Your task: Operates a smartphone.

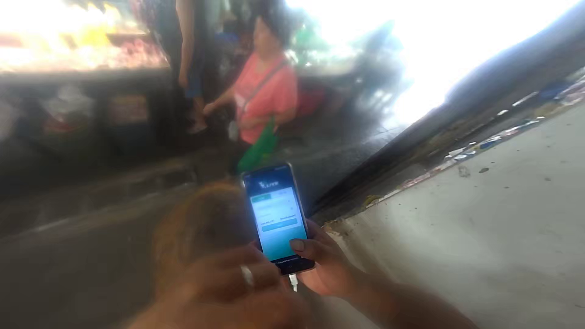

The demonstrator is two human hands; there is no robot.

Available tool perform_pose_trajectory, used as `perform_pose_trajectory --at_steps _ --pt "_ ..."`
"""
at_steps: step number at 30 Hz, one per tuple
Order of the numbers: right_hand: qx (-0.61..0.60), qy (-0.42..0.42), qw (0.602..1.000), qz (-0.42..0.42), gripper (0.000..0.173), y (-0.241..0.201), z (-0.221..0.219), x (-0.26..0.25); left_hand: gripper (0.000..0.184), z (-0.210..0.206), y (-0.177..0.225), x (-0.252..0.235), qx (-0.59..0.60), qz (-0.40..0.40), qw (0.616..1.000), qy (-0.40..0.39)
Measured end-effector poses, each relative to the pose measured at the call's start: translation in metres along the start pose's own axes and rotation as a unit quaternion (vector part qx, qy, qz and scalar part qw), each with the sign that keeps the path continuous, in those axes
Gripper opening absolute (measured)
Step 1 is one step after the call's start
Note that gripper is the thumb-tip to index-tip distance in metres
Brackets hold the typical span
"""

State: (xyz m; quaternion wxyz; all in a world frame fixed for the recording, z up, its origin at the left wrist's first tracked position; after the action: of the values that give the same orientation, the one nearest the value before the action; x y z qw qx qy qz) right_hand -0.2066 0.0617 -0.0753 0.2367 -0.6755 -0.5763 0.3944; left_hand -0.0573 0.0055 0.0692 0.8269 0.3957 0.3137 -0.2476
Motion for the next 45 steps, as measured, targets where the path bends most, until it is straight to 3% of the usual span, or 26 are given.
perform_pose_trajectory --at_steps 3,8,28,45 --pt "0.006 -0.004 1.000 0.000 0.034 0.001 0.001 0.001 0.017 0.009 -0.030 0.031 -0.061 0.071 0.993 0.071" --pt "0.002 -0.010 1.000 -0.016 0.037 0.008 0.003 0.002 0.028 0.011 -0.071 0.052 -0.118 0.148 0.981 0.051" --pt "0.007 0.004 1.000 -0.002 0.035 0.002 0.003 0.002 0.038 -0.023 -0.098 0.052 -0.149 0.196 0.968 -0.055" --pt "0.011 -0.001 1.000 -0.007 0.036 0.005 0.005 0.002 0.032 0.000 -0.080 0.053 -0.144 0.167 0.975 0.021"
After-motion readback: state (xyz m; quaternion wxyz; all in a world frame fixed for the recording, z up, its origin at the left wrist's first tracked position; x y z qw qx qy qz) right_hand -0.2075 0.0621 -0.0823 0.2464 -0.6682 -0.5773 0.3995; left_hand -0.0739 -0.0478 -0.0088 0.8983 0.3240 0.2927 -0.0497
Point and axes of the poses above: each hand's wrist, its own x-axis away from the middle knuckle, its own z-axis out of the back of the hand, y = z × x, the point moved 9 cm from there along -x, towards the middle knuckle, and after that the axes turned 7 degrees about -y, right-handed, at the moved point
